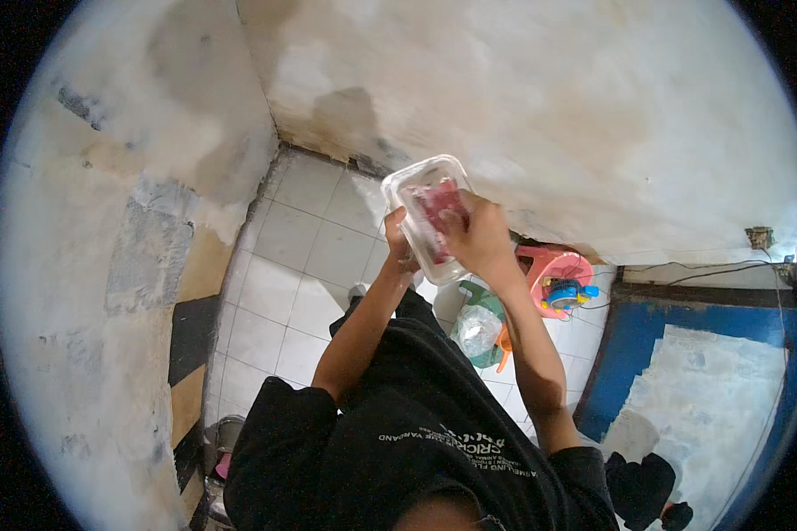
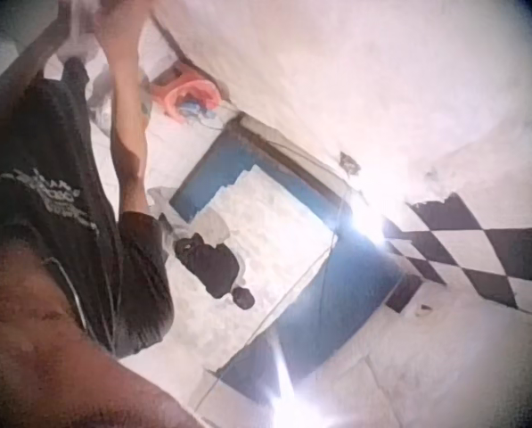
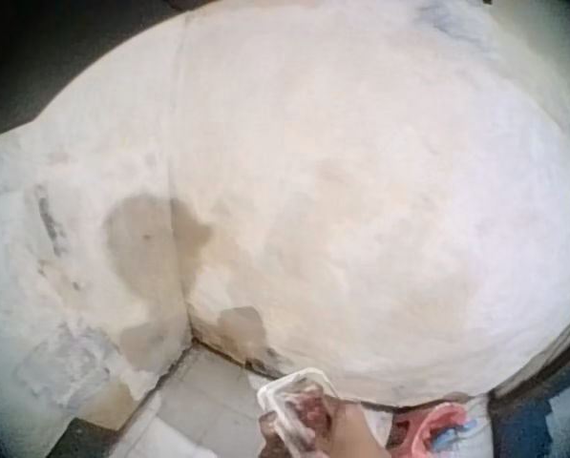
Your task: The person applies a white substance from a container to a wall using a red scraper, spreading the material over damaged sections of the wall surface.
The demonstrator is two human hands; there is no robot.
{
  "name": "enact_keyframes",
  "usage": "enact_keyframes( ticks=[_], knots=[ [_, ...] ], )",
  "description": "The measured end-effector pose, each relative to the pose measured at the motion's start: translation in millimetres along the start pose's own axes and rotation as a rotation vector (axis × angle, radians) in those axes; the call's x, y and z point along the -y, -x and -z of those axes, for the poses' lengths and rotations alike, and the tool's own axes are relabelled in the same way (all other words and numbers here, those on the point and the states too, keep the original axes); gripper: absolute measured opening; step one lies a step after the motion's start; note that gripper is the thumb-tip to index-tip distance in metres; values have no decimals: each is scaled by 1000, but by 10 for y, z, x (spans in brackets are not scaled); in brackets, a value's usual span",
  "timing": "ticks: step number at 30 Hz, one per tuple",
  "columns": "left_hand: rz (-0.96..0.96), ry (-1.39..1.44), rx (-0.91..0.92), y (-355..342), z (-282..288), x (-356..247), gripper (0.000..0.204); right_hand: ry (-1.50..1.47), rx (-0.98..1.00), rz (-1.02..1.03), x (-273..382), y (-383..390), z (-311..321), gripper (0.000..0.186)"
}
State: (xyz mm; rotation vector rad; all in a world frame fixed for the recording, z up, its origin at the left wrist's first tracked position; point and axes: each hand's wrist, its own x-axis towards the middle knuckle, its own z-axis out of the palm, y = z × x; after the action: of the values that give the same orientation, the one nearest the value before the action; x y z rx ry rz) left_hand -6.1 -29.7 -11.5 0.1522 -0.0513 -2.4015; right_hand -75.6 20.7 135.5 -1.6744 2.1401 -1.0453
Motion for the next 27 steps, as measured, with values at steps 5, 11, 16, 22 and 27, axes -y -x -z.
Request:
enact_keyframes(
  ticks=[5, 11, 16, 22, 27],
  knots=[
    [7, 1, 92, -70, 45, 20, 78, 23, -77, -14, 30, -75, 240, 4],
    [-21, -108, -46, -4, -39, -2, 75, 233, -73, -33, -36, 19, 336, 13],
    [-26, -164, -39, -16, 71, 5, 72, 85, -52, -58, 34, 246, 124, 15],
    [-21, -46, -78, 22, -37, 7, 74, 87, -155, -152, 107, 135, 353, 5],
    [31, -15, 44, -13, 88, 55, 75, 20, -104, -180, -188, 339, 103, 7]
  ],
)
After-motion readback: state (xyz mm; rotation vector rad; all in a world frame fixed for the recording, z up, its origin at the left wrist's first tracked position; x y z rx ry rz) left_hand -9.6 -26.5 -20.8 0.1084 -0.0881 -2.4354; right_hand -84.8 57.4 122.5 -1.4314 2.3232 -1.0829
